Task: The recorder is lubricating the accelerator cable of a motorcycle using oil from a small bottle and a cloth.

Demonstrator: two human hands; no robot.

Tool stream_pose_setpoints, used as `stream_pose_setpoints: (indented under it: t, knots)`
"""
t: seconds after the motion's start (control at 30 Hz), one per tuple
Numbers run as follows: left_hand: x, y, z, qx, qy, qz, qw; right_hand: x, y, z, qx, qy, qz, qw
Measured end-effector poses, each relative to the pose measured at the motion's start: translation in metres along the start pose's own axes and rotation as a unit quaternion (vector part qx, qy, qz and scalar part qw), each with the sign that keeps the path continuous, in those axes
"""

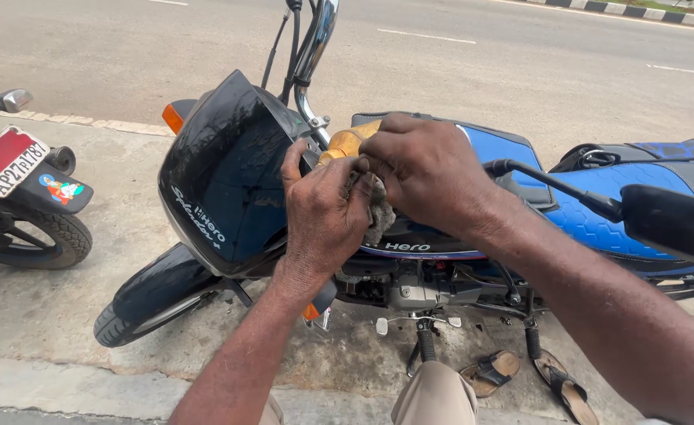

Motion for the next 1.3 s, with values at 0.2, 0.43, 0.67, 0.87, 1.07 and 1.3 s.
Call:
stream_pose_setpoints:
  t: [0.2,0.43,0.67,0.87,1.07,1.3]
  knots:
    - [0.008,0.010,-0.002,0.051,0.003,0.011,0.999,-0.009,0.006,-0.006,-0.052,-0.032,-0.016,0.998]
    - [0.001,0.004,-0.009,0.078,-0.011,-0.031,0.996,-0.004,-0.003,-0.015,0.009,-0.001,-0.019,1.000]
    - [-0.009,-0.009,-0.008,0.057,0.004,-0.012,0.998,0.003,0.005,-0.001,-0.038,0.021,-0.052,0.998]
    - [-0.012,-0.008,-0.010,0.054,-0.027,-0.006,0.998,-0.001,-0.009,0.008,0.004,0.002,-0.046,0.999]
    - [-0.008,0.001,-0.011,0.017,-0.021,-0.002,1.000,0.007,-0.004,0.007,-0.008,0.034,0.006,0.999]
    - [-0.003,0.003,-0.010,0.003,-0.003,-0.004,1.000,0.015,0.001,0.003,-0.008,0.085,-0.029,0.996]
Point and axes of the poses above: each hand's wrist, its own z-axis towards the middle knuckle, its own x-axis out of the palm, y = z × x, the point moved 6 cm from there along z, towards the middle knuckle, and after that the axes turned 13 degrees about -x, right-handed, at the moved point
